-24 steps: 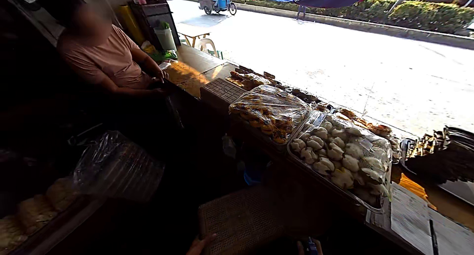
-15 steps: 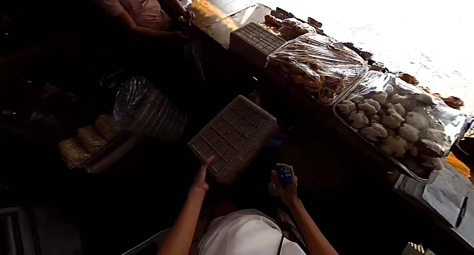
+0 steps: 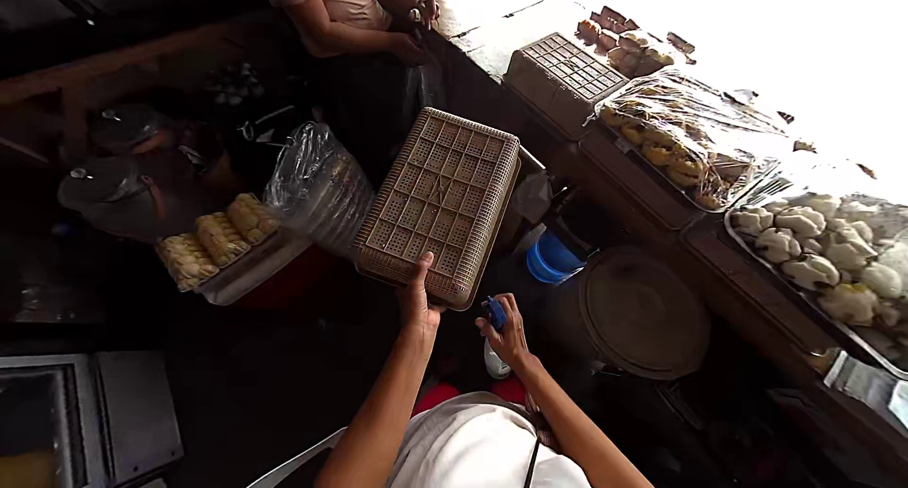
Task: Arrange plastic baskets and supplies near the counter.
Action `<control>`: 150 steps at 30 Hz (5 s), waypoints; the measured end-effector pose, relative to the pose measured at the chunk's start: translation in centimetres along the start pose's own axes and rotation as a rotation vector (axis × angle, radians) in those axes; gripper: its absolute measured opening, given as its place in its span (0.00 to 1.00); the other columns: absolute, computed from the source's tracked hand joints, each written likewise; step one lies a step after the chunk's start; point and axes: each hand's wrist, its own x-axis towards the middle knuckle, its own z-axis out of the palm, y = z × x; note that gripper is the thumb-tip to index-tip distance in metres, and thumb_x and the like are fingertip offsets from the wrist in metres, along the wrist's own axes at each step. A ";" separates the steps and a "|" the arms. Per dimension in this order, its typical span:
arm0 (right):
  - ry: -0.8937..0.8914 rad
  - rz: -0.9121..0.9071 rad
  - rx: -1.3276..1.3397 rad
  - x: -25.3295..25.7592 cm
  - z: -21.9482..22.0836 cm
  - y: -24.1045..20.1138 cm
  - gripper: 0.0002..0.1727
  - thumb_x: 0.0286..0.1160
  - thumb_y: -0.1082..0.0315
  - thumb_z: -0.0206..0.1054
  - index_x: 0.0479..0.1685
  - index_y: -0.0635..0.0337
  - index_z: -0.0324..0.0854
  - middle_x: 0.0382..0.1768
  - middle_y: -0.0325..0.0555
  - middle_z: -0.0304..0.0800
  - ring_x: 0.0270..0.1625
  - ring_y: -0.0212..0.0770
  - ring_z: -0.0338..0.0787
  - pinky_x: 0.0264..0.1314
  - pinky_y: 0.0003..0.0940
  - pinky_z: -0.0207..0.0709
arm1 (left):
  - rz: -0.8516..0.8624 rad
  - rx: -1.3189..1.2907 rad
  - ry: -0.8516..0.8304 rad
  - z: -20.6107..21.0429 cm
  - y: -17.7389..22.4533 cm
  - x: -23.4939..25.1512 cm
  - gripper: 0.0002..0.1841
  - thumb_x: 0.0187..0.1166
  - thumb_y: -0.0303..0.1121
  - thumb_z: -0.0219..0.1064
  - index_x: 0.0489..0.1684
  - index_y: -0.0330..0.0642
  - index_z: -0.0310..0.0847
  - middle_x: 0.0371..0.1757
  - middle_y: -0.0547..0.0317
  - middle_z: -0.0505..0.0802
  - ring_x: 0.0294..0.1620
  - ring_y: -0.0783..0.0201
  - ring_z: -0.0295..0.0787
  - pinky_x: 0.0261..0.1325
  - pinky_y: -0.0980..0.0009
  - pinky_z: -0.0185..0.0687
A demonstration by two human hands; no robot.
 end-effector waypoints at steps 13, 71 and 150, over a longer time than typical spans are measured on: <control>-0.113 0.031 -0.055 3.4 1.2 2.2 0.32 0.69 0.44 0.67 0.32 0.75 0.82 0.41 0.61 0.80 0.37 0.42 0.85 0.39 0.29 0.80 | 0.059 -0.081 0.227 2.1 -1.6 2.0 0.41 0.74 0.42 0.78 0.84 0.37 0.58 0.74 0.34 0.78 0.72 0.39 0.78 0.65 0.38 0.79; -0.266 0.237 -0.099 14.0 -2.7 3.7 0.26 0.77 0.56 0.72 0.48 0.78 0.81 0.54 0.67 0.77 0.44 0.48 0.87 0.46 0.36 0.85 | 0.100 -0.196 0.300 6.4 -2.9 2.7 0.39 0.75 0.43 0.77 0.82 0.35 0.61 0.71 0.33 0.81 0.69 0.39 0.81 0.62 0.37 0.81; -0.206 0.592 0.049 18.5 -9.4 10.7 0.26 0.92 0.57 0.55 0.61 0.79 0.76 0.56 0.66 0.79 0.43 0.47 0.89 0.49 0.38 0.86 | 0.017 0.131 0.113 -0.4 -6.4 3.5 0.26 0.82 0.39 0.69 0.77 0.42 0.69 0.61 0.39 0.88 0.54 0.46 0.90 0.47 0.48 0.89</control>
